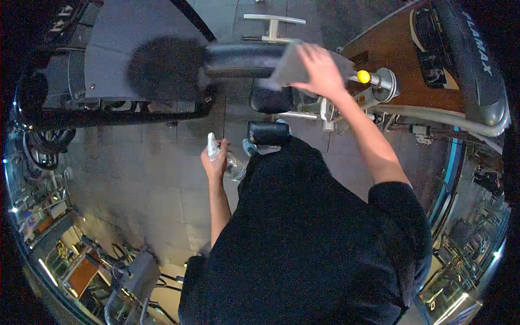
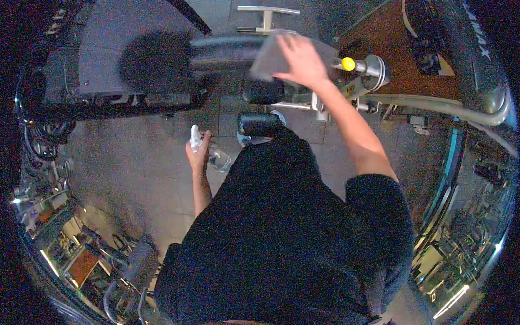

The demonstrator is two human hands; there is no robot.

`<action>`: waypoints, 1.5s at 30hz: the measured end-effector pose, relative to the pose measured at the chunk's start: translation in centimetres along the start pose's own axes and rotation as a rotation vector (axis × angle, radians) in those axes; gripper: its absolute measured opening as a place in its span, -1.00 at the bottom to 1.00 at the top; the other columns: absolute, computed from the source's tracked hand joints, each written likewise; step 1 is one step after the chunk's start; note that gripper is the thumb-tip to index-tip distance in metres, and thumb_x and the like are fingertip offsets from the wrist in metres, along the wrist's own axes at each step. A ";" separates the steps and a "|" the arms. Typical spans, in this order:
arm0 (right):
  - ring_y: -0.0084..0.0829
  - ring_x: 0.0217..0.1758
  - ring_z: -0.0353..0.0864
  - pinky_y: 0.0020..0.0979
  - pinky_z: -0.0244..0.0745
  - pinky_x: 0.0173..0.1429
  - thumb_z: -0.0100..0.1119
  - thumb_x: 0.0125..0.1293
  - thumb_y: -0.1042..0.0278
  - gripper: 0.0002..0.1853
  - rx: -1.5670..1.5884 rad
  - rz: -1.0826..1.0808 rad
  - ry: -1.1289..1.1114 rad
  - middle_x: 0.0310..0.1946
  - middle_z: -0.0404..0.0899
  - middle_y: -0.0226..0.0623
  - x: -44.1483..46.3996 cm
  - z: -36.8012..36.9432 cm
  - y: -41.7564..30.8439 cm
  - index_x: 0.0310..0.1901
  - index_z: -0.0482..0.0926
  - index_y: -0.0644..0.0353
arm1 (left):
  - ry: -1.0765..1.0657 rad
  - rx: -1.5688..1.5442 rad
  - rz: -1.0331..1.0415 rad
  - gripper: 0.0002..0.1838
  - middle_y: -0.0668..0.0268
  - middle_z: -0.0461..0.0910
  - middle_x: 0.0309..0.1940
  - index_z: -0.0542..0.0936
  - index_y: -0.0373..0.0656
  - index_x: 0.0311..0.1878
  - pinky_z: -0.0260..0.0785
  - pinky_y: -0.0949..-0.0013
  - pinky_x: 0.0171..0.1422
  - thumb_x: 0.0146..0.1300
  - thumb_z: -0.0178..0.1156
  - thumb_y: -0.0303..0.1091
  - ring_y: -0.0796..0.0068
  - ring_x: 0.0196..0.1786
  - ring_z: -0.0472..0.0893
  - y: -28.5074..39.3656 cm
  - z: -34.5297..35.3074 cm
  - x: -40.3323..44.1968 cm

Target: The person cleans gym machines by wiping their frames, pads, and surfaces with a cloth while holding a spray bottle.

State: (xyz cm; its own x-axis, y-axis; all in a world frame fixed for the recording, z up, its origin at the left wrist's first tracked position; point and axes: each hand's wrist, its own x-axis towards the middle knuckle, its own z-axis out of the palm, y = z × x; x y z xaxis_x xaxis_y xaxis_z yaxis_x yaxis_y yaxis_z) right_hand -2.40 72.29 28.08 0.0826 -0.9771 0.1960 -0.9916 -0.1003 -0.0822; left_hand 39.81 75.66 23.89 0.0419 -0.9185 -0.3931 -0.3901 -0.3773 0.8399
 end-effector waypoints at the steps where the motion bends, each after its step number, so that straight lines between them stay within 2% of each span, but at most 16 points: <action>1: 0.16 0.55 0.27 0.06 0.15 0.64 0.52 0.03 -0.32 0.20 0.007 0.017 0.034 0.48 0.31 0.13 -2.1 -0.8 1.7 0.55 0.20 0.29 | -0.024 -0.009 -0.012 -0.73 0.27 0.78 -0.39 0.72 -0.28 -0.20 0.50 0.39 -0.22 0.36 0.43 -0.21 0.53 -0.36 0.70 0.5 0.3 -0.1; 5: 0.11 0.59 0.20 0.07 0.06 0.70 0.58 0.00 -0.24 0.25 -0.039 0.051 0.036 0.52 0.24 0.12 -4.8 -0.6 4.0 0.57 0.14 0.33 | -0.053 -0.025 -0.011 -0.72 0.28 0.77 -0.41 0.72 -0.28 -0.25 0.51 0.39 -0.23 0.33 0.44 -0.21 0.52 -0.38 0.71 0.0 1.0 -0.3; 6: 0.11 0.59 0.20 0.07 0.06 0.70 0.58 0.00 -0.24 0.25 -0.032 0.037 0.038 0.52 0.24 0.12 -3.9 -0.1 3.7 0.57 0.14 0.33 | -0.056 0.179 0.026 -0.72 0.28 0.77 -0.43 0.72 -0.29 -0.26 0.53 0.37 -0.24 0.33 0.43 -0.21 0.52 -0.38 0.73 -0.3 0.9 -0.1; 11: 0.08 0.53 0.30 0.04 0.16 0.64 0.60 -0.04 -0.27 0.27 -0.144 -0.048 -0.088 0.46 0.29 0.15 3.7 1.0 -3.2 0.49 0.17 0.51 | 0.010 0.033 0.011 -0.73 0.28 0.78 -0.42 0.73 -0.27 -0.28 0.53 0.36 -0.20 0.33 0.43 -0.21 0.54 -0.35 0.72 -1.4 0.3 -1.6; 15: 0.09 0.42 0.40 0.11 0.33 0.47 0.59 -0.07 -0.33 0.26 -0.152 -0.190 0.011 0.33 0.40 0.18 11.0 4.6 -10.5 0.44 0.20 0.50 | 0.082 0.015 -0.005 -0.74 0.28 0.79 -0.40 0.74 -0.27 -0.28 0.51 0.39 -0.22 0.34 0.42 -0.22 0.55 -0.35 0.71 -2.8 -1.0 -3.2; 17: 0.14 0.48 0.33 0.13 0.28 0.53 0.56 0.01 -0.32 0.24 -0.190 -0.222 -0.088 0.40 0.33 0.23 14.8 4.4 -14.6 0.44 0.19 0.56 | 0.110 -0.020 -0.015 -0.74 0.28 0.79 -0.40 0.74 -0.27 -0.28 0.51 0.41 -0.22 0.34 0.42 -0.23 0.56 -0.35 0.71 -3.5 -1.7 -3.8; 21: 0.17 0.47 0.34 0.13 0.29 0.52 0.56 0.00 -0.33 0.24 -0.202 -0.259 -0.081 0.38 0.36 0.21 19.3 6.3 -18.4 0.46 0.20 0.51 | 0.184 -0.148 -0.045 -0.74 0.21 0.79 -0.35 0.71 -0.34 -0.23 0.51 0.40 -0.24 0.37 0.41 -0.28 0.52 -0.36 0.72 -4.0 -2.9 -5.6; 23: 0.17 0.47 0.34 0.11 0.30 0.52 0.57 -0.01 -0.33 0.25 -0.185 -0.279 -0.117 0.38 0.37 0.19 19.2 6.5 -17.7 0.47 0.19 0.49 | 0.175 -0.156 0.018 -0.72 0.14 0.79 -0.26 0.65 -0.32 -0.13 0.52 0.36 -0.32 0.38 0.43 -0.27 0.43 -0.42 0.74 -4.4 -3.3 -5.3; 25: 0.08 0.35 0.45 0.01 0.42 0.39 0.62 -0.17 -0.35 0.25 -0.063 -0.307 0.144 0.31 0.42 0.10 17.7 6.5 -15.7 0.40 0.32 0.46 | 0.147 -0.123 -0.031 -0.71 0.12 0.79 -0.26 0.65 -0.34 -0.13 0.51 0.37 -0.33 0.38 0.43 -0.27 0.43 -0.42 0.73 -4.5 -3.1 -5.0; 29: 0.17 0.51 0.34 0.09 0.28 0.57 0.65 -0.11 -0.27 0.33 0.059 -0.099 0.024 0.46 0.32 0.15 9.6 2.5 -9.1 0.55 0.13 0.38 | 0.107 -0.123 -0.027 -0.74 0.20 0.79 -0.32 0.69 -0.34 -0.20 0.50 0.38 -0.25 0.39 0.40 -0.27 0.49 -0.36 0.72 -5.0 -2.5 -3.3; 33: 0.17 0.59 0.22 0.07 0.10 0.67 0.64 -0.10 -0.23 0.27 -0.012 0.099 -0.001 0.51 0.26 0.13 0.3 -1.2 -1.0 0.58 0.17 0.19 | 0.037 0.038 -0.048 -0.73 0.27 0.78 -0.36 0.72 -0.29 -0.23 0.47 0.40 -0.26 0.36 0.43 -0.22 0.52 -0.41 0.66 -2.8 -1.7 -2.1; 34: 0.16 0.59 0.21 0.07 0.08 0.68 0.65 -0.10 -0.24 0.26 -0.044 0.144 0.006 0.51 0.26 0.12 -1.6 -1.2 0.5 0.58 0.18 0.17 | 0.043 -0.174 -0.088 -0.71 0.31 0.77 -0.40 0.75 -0.26 -0.25 0.45 0.38 -0.26 0.34 0.44 -0.17 0.55 -0.42 0.63 -2.3 -0.9 -2.1; 35: 0.15 0.59 0.21 0.07 0.09 0.68 0.64 -0.09 -0.24 0.25 -0.061 0.161 0.013 0.51 0.26 0.11 -2.8 -0.9 1.6 0.58 0.19 0.15 | 0.047 -0.177 -0.092 -0.71 0.31 0.77 -0.40 0.75 -0.26 -0.25 0.45 0.38 -0.26 0.34 0.44 -0.17 0.55 -0.42 0.63 -1.9 -0.7 -1.9; 37: 0.16 0.57 0.24 0.08 0.09 0.67 0.64 -0.10 -0.25 0.27 -0.086 0.127 0.024 0.49 0.28 0.11 -2.9 -1.0 1.6 0.57 0.18 0.23 | 0.029 0.145 0.002 -0.69 0.30 0.78 -0.41 0.76 -0.24 -0.26 0.48 0.35 -0.25 0.33 0.44 -0.13 0.55 -0.39 0.68 -1.5 -0.9 -1.5; 41: 0.14 0.58 0.23 0.06 0.12 0.65 0.65 -0.11 -0.22 0.30 -0.059 0.070 -0.005 0.48 0.28 0.12 1.1 0.2 -1.7 0.56 0.15 0.33 | 0.060 0.011 0.032 -0.67 0.28 0.79 -0.41 0.76 -0.25 -0.26 0.51 0.36 -0.20 0.33 0.44 -0.12 0.51 -0.36 0.70 -2.9 -1.0 -1.5; 45: 0.13 0.45 0.37 0.06 0.27 0.55 0.64 -0.12 -0.29 0.29 -0.001 -0.012 -0.053 0.34 0.39 0.16 8.3 2.7 -7.8 0.48 0.19 0.42 | 0.120 0.017 -0.060 -0.70 0.27 0.79 -0.40 0.72 -0.29 -0.25 0.55 0.37 -0.22 0.35 0.43 -0.18 0.52 -0.38 0.74 -2.3 -1.8 -3.5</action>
State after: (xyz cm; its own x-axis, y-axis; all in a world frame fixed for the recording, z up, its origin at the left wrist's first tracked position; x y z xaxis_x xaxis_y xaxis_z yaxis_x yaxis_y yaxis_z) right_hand 6.27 64.45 27.76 0.0991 -0.9845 0.1449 -0.9906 -0.1114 -0.0794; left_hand 42.21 79.54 24.02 0.1750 -0.9022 -0.3942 -0.3988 -0.4311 0.8094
